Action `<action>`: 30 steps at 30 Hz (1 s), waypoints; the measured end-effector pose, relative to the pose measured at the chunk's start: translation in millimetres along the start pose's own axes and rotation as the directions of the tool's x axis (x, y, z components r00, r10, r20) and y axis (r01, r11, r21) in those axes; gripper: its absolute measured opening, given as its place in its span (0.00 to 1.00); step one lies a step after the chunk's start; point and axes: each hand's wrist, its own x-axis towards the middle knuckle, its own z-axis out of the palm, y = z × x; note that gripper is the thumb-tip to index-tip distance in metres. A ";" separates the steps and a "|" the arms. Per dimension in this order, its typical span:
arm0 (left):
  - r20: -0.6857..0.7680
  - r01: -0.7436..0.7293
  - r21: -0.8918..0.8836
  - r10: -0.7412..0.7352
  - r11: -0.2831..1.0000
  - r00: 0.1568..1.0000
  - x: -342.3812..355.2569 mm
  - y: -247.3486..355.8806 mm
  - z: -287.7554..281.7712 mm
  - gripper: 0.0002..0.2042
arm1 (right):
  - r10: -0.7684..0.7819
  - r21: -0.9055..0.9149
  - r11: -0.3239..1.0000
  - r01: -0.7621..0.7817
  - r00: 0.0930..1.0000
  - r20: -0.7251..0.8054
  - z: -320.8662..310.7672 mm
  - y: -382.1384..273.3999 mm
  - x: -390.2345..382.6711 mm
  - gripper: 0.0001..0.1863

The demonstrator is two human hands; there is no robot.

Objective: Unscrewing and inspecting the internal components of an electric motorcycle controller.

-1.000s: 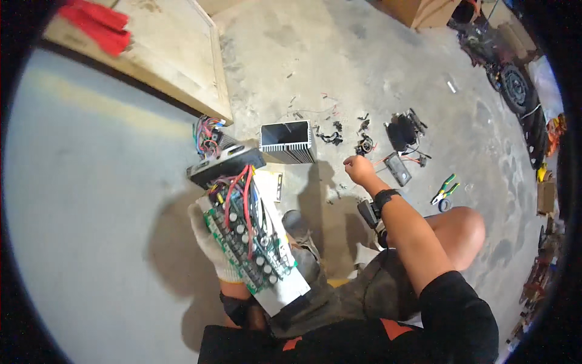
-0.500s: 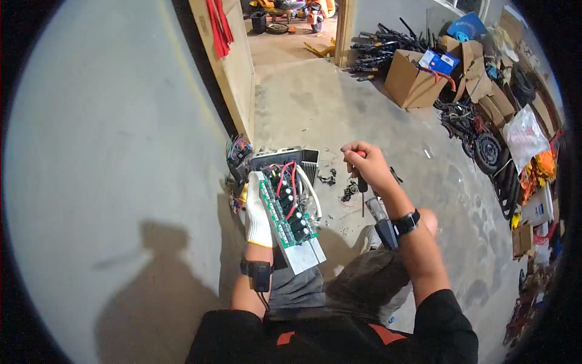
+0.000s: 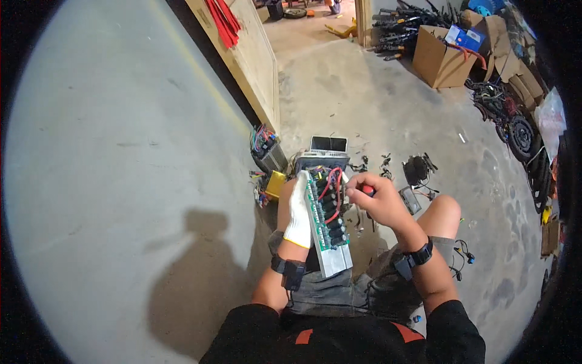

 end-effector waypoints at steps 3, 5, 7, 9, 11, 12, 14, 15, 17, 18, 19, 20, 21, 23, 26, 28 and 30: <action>0.009 -0.015 0.048 0.014 0.999 1.000 9.8 -5.1 -3.1 0.31 | 0.022 0.017 1.000 -0.021 1.000 -0.012 12.6 15.2 -5.7 0.06; 0.086 -0.001 -0.068 0.007 0.998 0.996 7.3 -2.8 -7.5 0.31 | -0.304 -0.268 0.913 0.306 0.951 0.051 23.1 11.9 -6.7 0.06; 0.143 -0.008 -0.074 0.019 0.997 0.989 26.1 -9.4 -38.2 0.35 | -0.277 -0.269 0.919 0.289 0.957 0.084 25.4 11.9 -11.4 0.06; 0.198 0.086 -0.159 -0.054 0.983 0.979 23.9 -9.7 -38.3 0.36 | -0.334 -0.287 0.892 0.349 0.937 0.103 26.9 20.4 -20.0 0.07; 0.213 0.055 -0.100 -0.032 0.994 0.977 26.8 -9.0 -38.5 0.35 | -0.356 -0.251 0.897 0.365 0.931 0.082 29.8 17.5 -24.4 0.07; 0.153 0.010 -0.142 0.012 0.990 0.988 26.8 -11.9 -35.0 0.34 | -0.331 -0.296 0.894 0.337 0.941 0.072 31.1 14.4 -25.8 0.07; 0.128 0.004 -0.209 0.023 0.978 0.992 22.7 -17.3 -32.3 0.32 | -0.279 -0.342 0.900 0.270 0.960 0.022 35.0 17.0 -26.1 0.07; 0.154 0.027 -0.234 0.010 0.972 0.988 20.5 -19.5 -33.3 0.32 | -0.267 -0.345 0.903 0.258 0.963 0.023 36.8 16.5 -26.6 0.07; 0.188 0.033 -0.181 0.001 0.983 0.982 18.6 -18.5 -35.3 0.33 | -0.214 -0.354 0.910 0.217 0.976 0.048 38.0 7.7 -23.9 0.08; 0.137 -0.002 -0.130 0.020 0.991 0.990 20.2 -19.0 -35.6 0.33 | -0.177 -0.382 0.905 0.185 0.983 0.058 39.3 1.1 -22.9 0.08; 0.086 -0.034 -0.075 0.040 0.997 0.995 22.2 -19.8 -36.3 0.34 | -0.172 -0.385 0.905 0.182 0.983 0.060 39.1 0.6 -21.4 0.08; 0.079 -0.011 -0.093 0.019 0.996 0.997 23.6 -19.2 -40.6 0.33 | -0.177 -0.394 0.897 0.200 0.980 0.094 41.6 6.3 -20.8 0.08; 0.084 -0.011 -0.092 0.018 0.996 0.996 26.4 -19.2 -43.4 0.33 | -0.182 -0.402 0.889 0.218 0.975 0.127 43.5 7.9 -19.7 0.07; 0.109 -0.024 -0.068 0.031 0.997 0.994 29.3 -18.1 -43.8 0.33 | -0.162 -0.421 0.883 0.207 0.977 0.140 43.1 6.0 -19.3 0.08; 0.119 0.008 -0.092 0.003 0.996 0.993 25.5 -16.7 -41.1 0.32 | -0.158 -0.439 0.874 0.209 0.976 0.151 45.2 10.6 -22.5 0.09; 0.092 0.019 -0.137 -0.006 0.990 0.996 28.0 -17.2 -47.8 0.30 | -0.174 -0.475 0.846 0.243 0.967 0.185 49.4 8.6 -22.2 0.08; 0.084 0.020 -0.123 -0.010 0.992 0.996 32.0 -16.1 -50.1 0.30 | -0.190 -0.476 0.837 0.270 0.959 0.210 49.2 13.3 -20.2 0.08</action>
